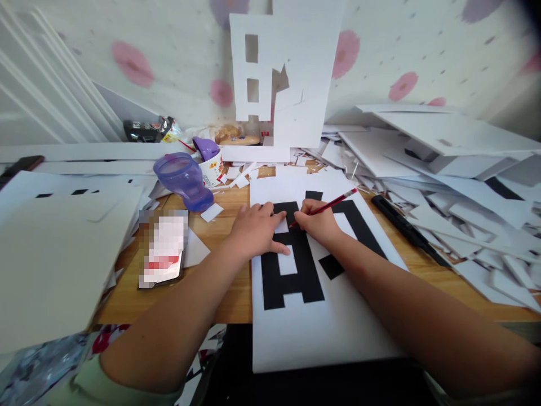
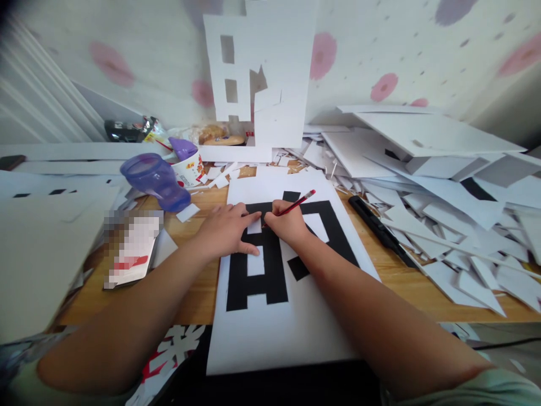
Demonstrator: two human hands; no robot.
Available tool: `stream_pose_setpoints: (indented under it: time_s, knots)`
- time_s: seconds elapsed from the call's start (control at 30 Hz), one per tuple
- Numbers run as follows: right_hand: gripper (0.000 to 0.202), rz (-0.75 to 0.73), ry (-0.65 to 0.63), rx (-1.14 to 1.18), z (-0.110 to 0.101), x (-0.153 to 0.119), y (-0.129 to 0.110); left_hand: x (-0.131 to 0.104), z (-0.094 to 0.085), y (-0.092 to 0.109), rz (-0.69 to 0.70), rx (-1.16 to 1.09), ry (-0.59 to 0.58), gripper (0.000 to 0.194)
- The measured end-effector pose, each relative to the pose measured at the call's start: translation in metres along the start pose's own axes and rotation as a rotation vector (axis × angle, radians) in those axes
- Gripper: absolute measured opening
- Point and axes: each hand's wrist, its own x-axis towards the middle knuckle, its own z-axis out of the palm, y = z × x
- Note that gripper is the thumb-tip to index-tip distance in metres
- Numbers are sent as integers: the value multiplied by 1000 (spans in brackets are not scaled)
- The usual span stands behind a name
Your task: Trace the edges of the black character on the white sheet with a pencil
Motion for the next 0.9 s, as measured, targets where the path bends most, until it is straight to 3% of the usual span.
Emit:
stream_pose_setpoints:
  time_s: [0.47,0.73,0.9]
  knots:
    - [22,16,-49,21,-2,-3,-2,-2,12,-4,-18,-24,42,94]
    - [24,25,25,60,1,-10,-11,-3,18,-4,-57,-55,29,96]
    - [24,-50,-85,50,11,-11,-15,-4,17,-2,-75,-83,18,92]
